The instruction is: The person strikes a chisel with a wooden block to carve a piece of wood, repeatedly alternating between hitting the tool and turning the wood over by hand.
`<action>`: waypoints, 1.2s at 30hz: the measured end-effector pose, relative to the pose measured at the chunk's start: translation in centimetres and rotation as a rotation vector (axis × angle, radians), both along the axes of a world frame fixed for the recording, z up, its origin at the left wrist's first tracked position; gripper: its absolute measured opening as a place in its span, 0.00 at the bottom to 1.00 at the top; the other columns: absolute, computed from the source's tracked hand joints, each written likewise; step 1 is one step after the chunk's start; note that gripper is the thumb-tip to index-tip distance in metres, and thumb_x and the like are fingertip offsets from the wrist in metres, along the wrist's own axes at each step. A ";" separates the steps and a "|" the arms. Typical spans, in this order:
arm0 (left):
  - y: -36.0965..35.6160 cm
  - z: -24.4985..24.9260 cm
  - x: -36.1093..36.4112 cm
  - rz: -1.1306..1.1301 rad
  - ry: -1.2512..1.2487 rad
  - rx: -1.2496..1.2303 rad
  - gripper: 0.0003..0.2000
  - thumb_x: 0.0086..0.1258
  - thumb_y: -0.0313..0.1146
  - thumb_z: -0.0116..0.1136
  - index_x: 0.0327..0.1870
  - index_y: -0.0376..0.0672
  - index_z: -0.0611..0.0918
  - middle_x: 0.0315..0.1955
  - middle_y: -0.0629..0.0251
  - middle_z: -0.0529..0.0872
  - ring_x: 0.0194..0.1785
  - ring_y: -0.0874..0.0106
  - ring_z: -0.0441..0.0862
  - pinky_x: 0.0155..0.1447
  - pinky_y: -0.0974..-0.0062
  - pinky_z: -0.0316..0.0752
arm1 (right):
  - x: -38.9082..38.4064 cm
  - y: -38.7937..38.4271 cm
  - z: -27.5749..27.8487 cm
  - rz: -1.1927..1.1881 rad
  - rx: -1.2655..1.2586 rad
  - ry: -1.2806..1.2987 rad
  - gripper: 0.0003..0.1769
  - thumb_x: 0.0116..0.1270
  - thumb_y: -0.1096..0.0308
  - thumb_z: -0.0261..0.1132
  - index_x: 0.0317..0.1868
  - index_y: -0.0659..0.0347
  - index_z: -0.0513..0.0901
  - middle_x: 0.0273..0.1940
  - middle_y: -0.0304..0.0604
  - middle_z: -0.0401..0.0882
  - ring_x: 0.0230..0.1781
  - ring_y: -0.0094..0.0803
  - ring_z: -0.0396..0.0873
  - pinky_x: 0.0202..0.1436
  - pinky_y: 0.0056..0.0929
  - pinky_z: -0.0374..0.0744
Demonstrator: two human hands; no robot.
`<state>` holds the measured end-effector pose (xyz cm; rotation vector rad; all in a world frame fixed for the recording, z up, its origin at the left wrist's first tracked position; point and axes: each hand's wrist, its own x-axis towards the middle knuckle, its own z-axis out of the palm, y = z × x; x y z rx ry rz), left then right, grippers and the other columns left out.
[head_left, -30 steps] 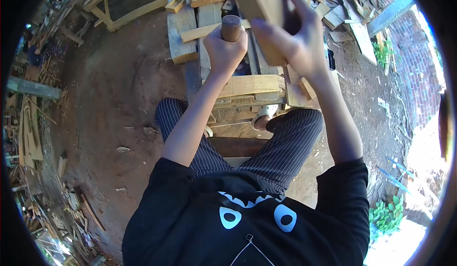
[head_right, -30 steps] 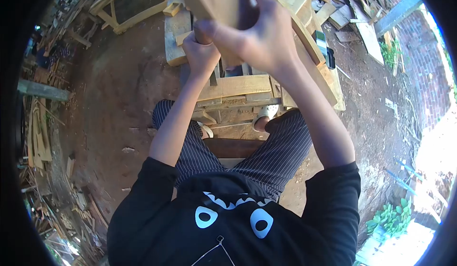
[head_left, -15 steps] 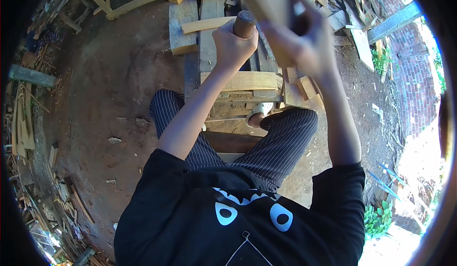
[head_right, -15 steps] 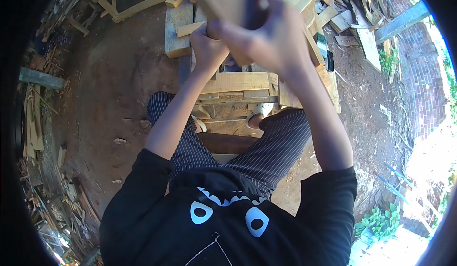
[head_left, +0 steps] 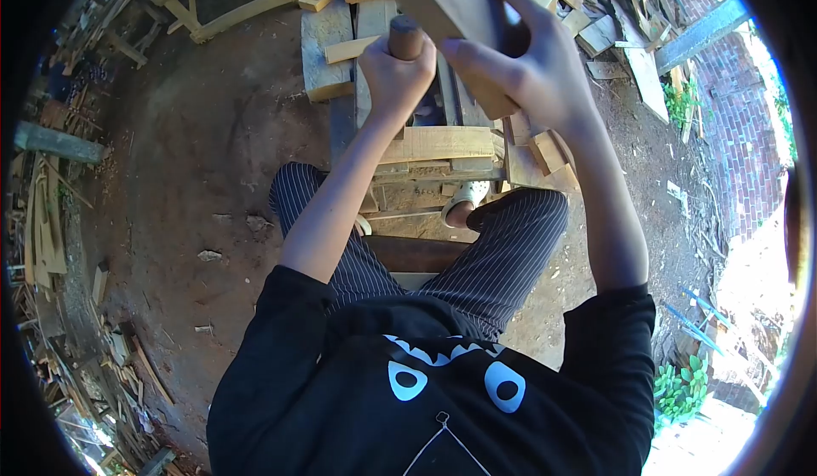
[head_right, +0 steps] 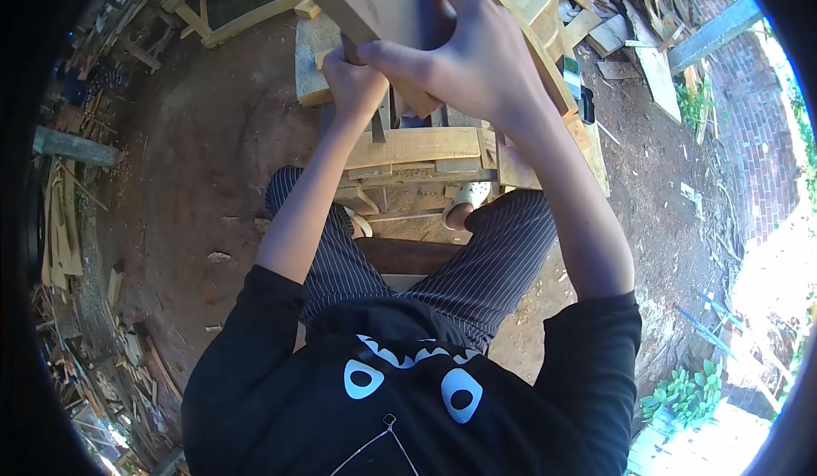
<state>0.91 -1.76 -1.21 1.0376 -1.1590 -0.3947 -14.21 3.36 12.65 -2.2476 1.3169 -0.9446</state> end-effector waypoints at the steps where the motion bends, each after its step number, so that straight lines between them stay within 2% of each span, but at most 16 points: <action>1: -0.6 -0.1 0.4 0.024 0.011 0.025 0.11 0.56 0.31 0.64 0.17 0.37 0.78 0.12 0.65 0.81 0.18 0.75 0.79 0.26 0.71 0.70 | -0.3 0.1 0.9 0.021 -0.013 -0.021 0.56 0.47 0.48 0.73 0.72 0.71 0.63 0.52 0.61 0.80 0.50 0.39 0.81 0.56 0.31 0.76; 4: -2.2 -0.2 2.2 0.025 0.144 0.111 0.13 0.56 0.32 0.65 0.15 0.37 0.77 0.12 0.65 0.80 0.17 0.74 0.79 0.26 0.71 0.70 | 0.1 1.6 3.2 -0.014 0.112 -0.133 0.57 0.47 0.49 0.75 0.71 0.76 0.61 0.53 0.61 0.79 0.52 0.38 0.80 0.57 0.30 0.75; 5: -2.9 -0.7 2.9 0.011 0.165 0.113 0.13 0.57 0.32 0.65 0.15 0.37 0.77 0.12 0.65 0.80 0.17 0.75 0.79 0.26 0.71 0.70 | -0.2 1.1 2.5 0.030 0.087 -0.218 0.57 0.47 0.49 0.75 0.71 0.76 0.61 0.53 0.60 0.79 0.52 0.38 0.80 0.56 0.30 0.75; 6: -3.3 -1.0 3.3 -0.002 0.186 0.114 0.13 0.57 0.32 0.65 0.15 0.36 0.77 0.12 0.65 0.80 0.17 0.75 0.79 0.26 0.71 0.70 | 0.4 2.3 3.2 0.008 0.051 -0.189 0.57 0.47 0.49 0.75 0.71 0.77 0.61 0.53 0.60 0.79 0.51 0.38 0.81 0.56 0.29 0.76; 9: -2.8 -0.7 3.4 -0.016 0.177 0.121 0.13 0.57 0.31 0.65 0.16 0.36 0.77 0.12 0.65 0.81 0.17 0.76 0.78 0.26 0.72 0.71 | 1.4 4.4 4.6 -0.038 -0.006 -0.136 0.57 0.48 0.49 0.75 0.71 0.77 0.60 0.52 0.59 0.80 0.50 0.37 0.81 0.55 0.28 0.76; 14: -1.7 0.0 1.9 0.030 0.050 0.095 0.14 0.58 0.32 0.65 0.16 0.37 0.77 0.11 0.65 0.80 0.16 0.76 0.77 0.25 0.73 0.70 | -0.4 1.1 2.4 -0.018 0.191 -0.271 0.56 0.49 0.50 0.75 0.71 0.77 0.61 0.52 0.59 0.80 0.49 0.35 0.81 0.54 0.27 0.77; 21: -0.5 0.8 0.6 0.060 -0.066 0.018 0.13 0.58 0.32 0.65 0.16 0.37 0.77 0.12 0.63 0.81 0.17 0.76 0.79 0.24 0.73 0.70 | -1.2 0.2 1.1 0.013 0.078 -0.226 0.55 0.49 0.50 0.74 0.71 0.75 0.61 0.53 0.59 0.80 0.48 0.36 0.82 0.54 0.28 0.77; 25: -0.2 0.9 0.0 0.028 -0.074 0.008 0.13 0.58 0.31 0.65 0.17 0.36 0.78 0.12 0.62 0.80 0.17 0.76 0.79 0.24 0.73 0.70 | -0.7 1.5 2.5 -0.026 0.191 -0.226 0.55 0.49 0.50 0.74 0.71 0.74 0.62 0.53 0.59 0.80 0.49 0.37 0.82 0.54 0.29 0.77; 27: -0.1 0.8 0.0 0.018 -0.082 0.007 0.13 0.59 0.31 0.65 0.17 0.36 0.78 0.11 0.62 0.80 0.17 0.76 0.79 0.24 0.73 0.70 | -0.9 1.8 2.6 0.031 0.134 -0.245 0.55 0.48 0.49 0.73 0.71 0.74 0.62 0.53 0.60 0.80 0.49 0.37 0.82 0.54 0.30 0.78; 30: 0.1 0.8 -0.1 0.000 -0.082 -0.007 0.13 0.59 0.30 0.64 0.17 0.36 0.77 0.11 0.63 0.79 0.16 0.77 0.78 0.24 0.73 0.70 | 0.3 3.5 3.4 -0.032 0.015 -0.107 0.56 0.47 0.48 0.72 0.71 0.73 0.62 0.54 0.61 0.80 0.49 0.38 0.82 0.53 0.30 0.78; 36: 0.3 0.6 0.1 0.005 -0.067 -0.017 0.13 0.59 0.30 0.65 0.16 0.36 0.76 0.10 0.63 0.78 0.16 0.77 0.76 0.24 0.74 0.68 | -1.0 0.8 1.5 -0.043 0.157 -0.161 0.56 0.46 0.46 0.72 0.72 0.71 0.63 0.54 0.61 0.79 0.50 0.40 0.82 0.54 0.31 0.77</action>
